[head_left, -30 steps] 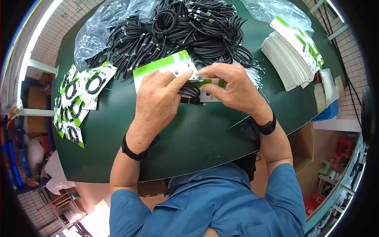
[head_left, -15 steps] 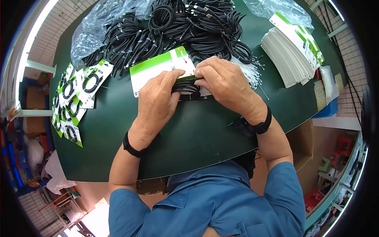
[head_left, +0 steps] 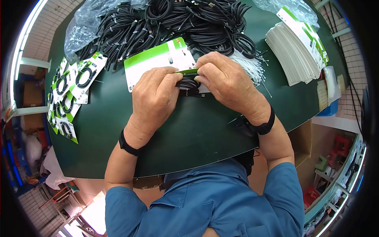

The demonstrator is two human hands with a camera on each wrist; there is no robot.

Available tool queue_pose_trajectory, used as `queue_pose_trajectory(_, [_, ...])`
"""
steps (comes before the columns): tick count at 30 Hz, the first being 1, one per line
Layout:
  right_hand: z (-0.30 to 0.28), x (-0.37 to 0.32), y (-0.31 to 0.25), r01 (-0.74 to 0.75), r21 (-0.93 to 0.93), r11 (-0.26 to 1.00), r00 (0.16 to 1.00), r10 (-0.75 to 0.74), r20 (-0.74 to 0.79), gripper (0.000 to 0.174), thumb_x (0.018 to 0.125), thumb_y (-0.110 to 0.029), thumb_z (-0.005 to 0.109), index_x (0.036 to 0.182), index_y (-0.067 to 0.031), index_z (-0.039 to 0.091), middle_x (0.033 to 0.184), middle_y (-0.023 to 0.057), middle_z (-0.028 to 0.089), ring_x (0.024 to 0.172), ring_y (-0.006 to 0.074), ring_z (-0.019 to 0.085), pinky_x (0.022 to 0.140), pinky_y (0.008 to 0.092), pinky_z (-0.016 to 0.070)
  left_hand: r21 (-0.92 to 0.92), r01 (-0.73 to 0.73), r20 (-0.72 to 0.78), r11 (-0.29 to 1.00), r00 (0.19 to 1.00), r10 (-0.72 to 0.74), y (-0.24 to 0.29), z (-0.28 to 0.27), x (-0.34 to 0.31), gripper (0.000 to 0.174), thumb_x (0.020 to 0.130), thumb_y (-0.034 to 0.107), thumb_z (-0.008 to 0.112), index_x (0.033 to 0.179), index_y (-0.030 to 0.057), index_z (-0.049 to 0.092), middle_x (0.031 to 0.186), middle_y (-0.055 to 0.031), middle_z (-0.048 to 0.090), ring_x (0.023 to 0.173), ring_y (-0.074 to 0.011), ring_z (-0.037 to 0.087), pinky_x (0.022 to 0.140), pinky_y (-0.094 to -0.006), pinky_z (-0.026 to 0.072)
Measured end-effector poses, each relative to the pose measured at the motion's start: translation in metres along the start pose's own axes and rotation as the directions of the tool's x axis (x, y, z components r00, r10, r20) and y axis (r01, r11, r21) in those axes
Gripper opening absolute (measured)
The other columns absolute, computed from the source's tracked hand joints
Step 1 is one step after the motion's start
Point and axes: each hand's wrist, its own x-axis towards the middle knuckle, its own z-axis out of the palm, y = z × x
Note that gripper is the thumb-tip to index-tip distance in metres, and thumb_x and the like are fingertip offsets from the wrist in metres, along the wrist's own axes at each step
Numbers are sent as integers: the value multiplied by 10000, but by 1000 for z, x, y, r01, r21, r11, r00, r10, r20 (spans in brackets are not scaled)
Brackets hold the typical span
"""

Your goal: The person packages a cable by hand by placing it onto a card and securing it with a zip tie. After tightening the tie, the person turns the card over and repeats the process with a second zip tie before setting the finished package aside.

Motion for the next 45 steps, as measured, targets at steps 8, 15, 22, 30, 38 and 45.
queue_pose_trajectory(8, [1,1,-1,7,5,1000,1000,-7,-11,226,810,12,802,887,-15,591,1024,109,652,842,290,672,702,382,556,-9,18,21,1000,1000,-17,3,2,0,214,724,-75,720,908,19,664,948,-91,709,835,-270,706,717,-382,571])
queue_pose_trajectory(15, [-15,3,8,-86,150,985,995,92,-30,149,840,-16,775,928,-8,656,955,102,672,789,270,666,684,360,551,-73,48,59,996,997,-43,3,-2,1,224,715,-91,711,902,17,652,946,-102,707,838,-285,707,718,-387,571])
queue_pose_trajectory(22, [-39,-13,40,-487,-233,842,810,535,240,121,889,-113,730,968,-22,735,939,132,717,830,335,704,725,416,572,-90,63,66,994,996,-57,3,-3,1,253,705,-136,674,924,-10,653,950,-140,721,834,-327,718,727,-389,576])
queue_pose_trajectory(30, [-17,-26,46,-360,-448,819,811,512,284,80,891,-88,683,934,-38,728,946,144,714,896,394,706,792,497,573,-79,49,72,996,996,-44,6,-5,2,253,692,-104,720,897,22,642,937,-93,714,819,-294,709,705,-392,571])
queue_pose_trajectory(38, [-12,-30,48,-361,-387,848,853,468,229,54,914,-55,637,903,-1,639,922,167,706,889,419,697,795,508,561,-112,9,83,994,997,0,8,-7,3,255,686,-101,722,897,19,643,944,-96,705,825,-286,704,705,-389,571])
queue_pose_trajectory(45, [-23,-21,47,-466,-296,834,812,536,232,111,929,-91,641,955,15,659,900,182,723,870,404,705,806,487,564,-128,-31,76,991,996,41,7,-6,2,257,676,-91,724,897,15,644,943,-102,700,822,-280,700,707,-389,572])
